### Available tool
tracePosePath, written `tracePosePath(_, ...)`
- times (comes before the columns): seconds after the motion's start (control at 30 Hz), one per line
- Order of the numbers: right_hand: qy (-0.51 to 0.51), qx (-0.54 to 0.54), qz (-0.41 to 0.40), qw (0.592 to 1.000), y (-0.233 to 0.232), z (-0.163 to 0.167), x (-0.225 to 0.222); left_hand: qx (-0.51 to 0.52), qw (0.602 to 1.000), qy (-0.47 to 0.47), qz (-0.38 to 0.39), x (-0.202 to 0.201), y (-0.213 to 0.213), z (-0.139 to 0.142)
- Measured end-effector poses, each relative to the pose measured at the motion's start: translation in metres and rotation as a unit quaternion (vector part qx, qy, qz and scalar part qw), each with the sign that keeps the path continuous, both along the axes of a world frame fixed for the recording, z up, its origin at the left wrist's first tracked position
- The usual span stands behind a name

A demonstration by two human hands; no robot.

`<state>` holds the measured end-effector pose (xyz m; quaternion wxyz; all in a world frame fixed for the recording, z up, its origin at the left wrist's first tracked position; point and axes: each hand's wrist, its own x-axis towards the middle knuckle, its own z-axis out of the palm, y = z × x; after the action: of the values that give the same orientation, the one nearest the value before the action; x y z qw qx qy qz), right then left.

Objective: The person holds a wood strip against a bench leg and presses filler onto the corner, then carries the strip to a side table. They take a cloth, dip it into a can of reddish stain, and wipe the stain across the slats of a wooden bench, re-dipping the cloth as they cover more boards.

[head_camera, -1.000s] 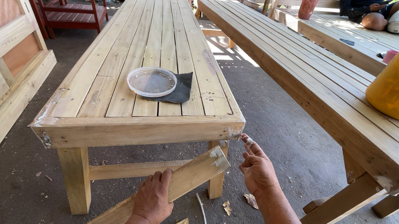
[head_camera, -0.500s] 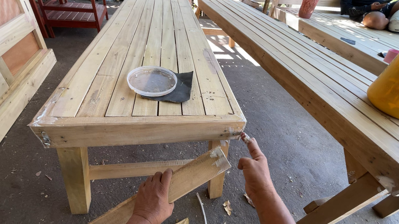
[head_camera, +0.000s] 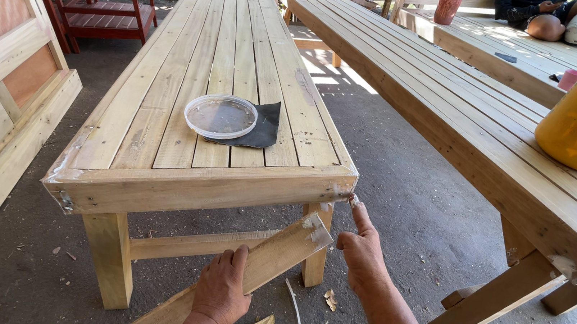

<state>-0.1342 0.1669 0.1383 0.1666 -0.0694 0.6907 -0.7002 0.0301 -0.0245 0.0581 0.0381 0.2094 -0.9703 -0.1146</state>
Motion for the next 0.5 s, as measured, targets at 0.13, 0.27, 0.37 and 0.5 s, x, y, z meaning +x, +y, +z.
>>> tracePosePath(0.13, 0.004, 0.002, 0.0, 1.0, -0.002, 0.003, -0.001, -0.003, 1.0, -0.01, 0.003, -0.002, 0.0, 0.001)
tracePosePath(0.27, -0.003, 0.014, -0.006, 1.0, -0.007, 0.006, -0.01, -0.001, 1.0, -0.004, 0.006, -0.005, -0.002, 0.001)
tracePosePath(0.37, -0.022, -0.02, 0.007, 1.0, -0.01, 0.004, -0.023, -0.008, 1.0, -0.003, 0.003, -0.006, -0.002, -0.001)
tracePosePath(0.5, -0.074, 0.019, 0.01, 0.997, -0.005, -0.005, -0.041, -0.01, 1.0, -0.003, 0.003, -0.008, 0.001, -0.003)
